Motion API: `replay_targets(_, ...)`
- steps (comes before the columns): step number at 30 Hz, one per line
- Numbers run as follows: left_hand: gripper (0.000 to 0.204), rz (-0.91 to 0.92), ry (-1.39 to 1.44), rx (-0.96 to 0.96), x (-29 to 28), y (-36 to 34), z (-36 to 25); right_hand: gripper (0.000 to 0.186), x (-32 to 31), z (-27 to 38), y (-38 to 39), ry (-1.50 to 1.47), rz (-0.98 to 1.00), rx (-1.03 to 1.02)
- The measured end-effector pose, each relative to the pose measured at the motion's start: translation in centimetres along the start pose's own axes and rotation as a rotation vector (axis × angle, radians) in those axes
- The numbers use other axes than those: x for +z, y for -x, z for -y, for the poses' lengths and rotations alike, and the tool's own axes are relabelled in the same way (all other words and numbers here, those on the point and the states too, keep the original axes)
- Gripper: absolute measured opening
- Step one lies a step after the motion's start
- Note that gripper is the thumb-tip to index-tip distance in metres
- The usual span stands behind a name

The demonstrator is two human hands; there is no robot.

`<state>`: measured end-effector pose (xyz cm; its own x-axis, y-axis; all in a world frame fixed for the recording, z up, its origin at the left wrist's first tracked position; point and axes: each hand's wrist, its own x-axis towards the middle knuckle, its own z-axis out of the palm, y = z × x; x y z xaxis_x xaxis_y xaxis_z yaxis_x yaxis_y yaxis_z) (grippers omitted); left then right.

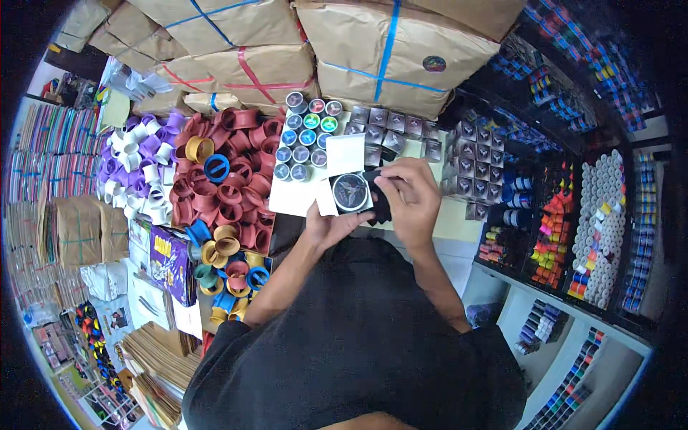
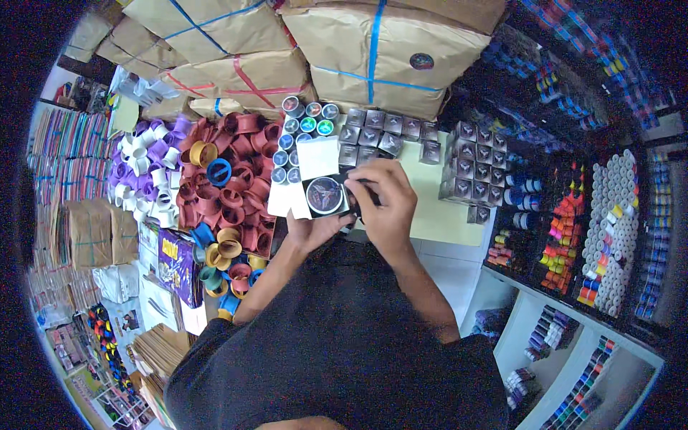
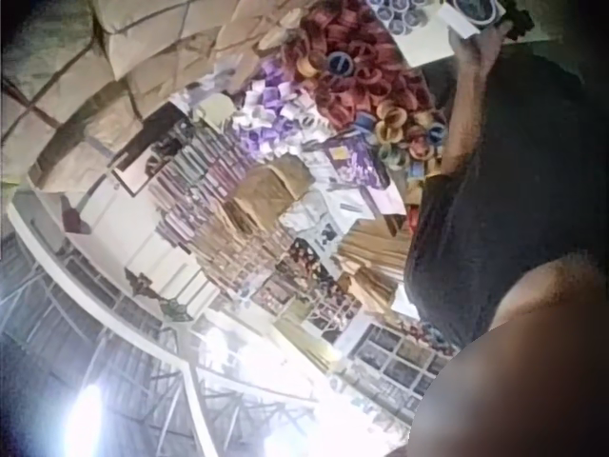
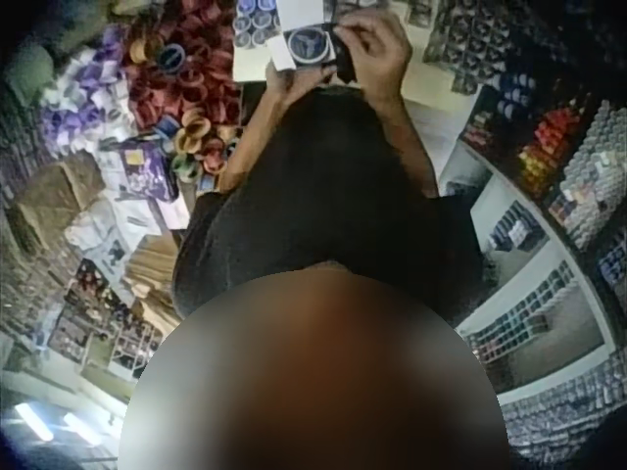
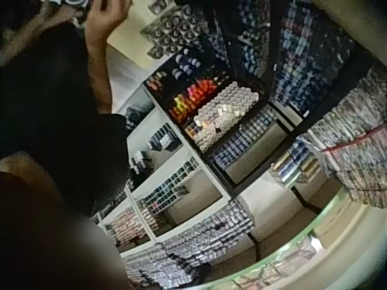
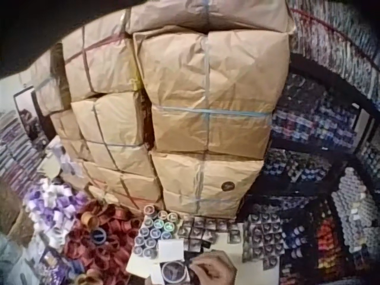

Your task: Packing small circular items into individual silver cardboard boxes.

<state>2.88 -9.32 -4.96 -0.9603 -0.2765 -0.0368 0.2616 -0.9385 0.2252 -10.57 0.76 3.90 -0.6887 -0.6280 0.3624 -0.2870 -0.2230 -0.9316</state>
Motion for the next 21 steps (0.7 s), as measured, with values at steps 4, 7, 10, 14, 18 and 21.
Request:
replay_targets(4, 0.069, 0.014, -0.080, 0.060, -0.4, 0.1, -2.4, 0.025, 3.7, -0.1, -0.2, 0.171, -0.088, -0.023)
replay_targets(7, 0.066, -0.004, -0.105, 0.053, -1.0, 0.5, -4.6, 0.023, 5.4, -0.1, -0.9, 0.317, -0.100, -0.077)
replay_targets(10, 0.066, -0.015, -0.144, 0.043, -1.8, 0.4, -6.5, 0.021, 6.9, 0.1, -1.4, 0.446, -0.082, -0.103)
replay_targets(14, 0.076, -0.057, -0.241, 0.053, -2.8, 0.4, -8.8, 0.021, 9.1, -0.2, -1.8, 0.484, -0.058, -0.089)
replay_targets(18, 0.077, -0.124, -0.256, -0.021, -4.2, 0.9, -11.0, 0.018, 11.1, -0.5, -2.2, 0.484, -0.061, -0.065)
replay_targets(21, 0.074, -0.131, -0.249, -0.001, -4.9, 1.6, -12.0, 0.016, 12.6, -0.2, -2.5, 0.507, -0.033, -0.010)
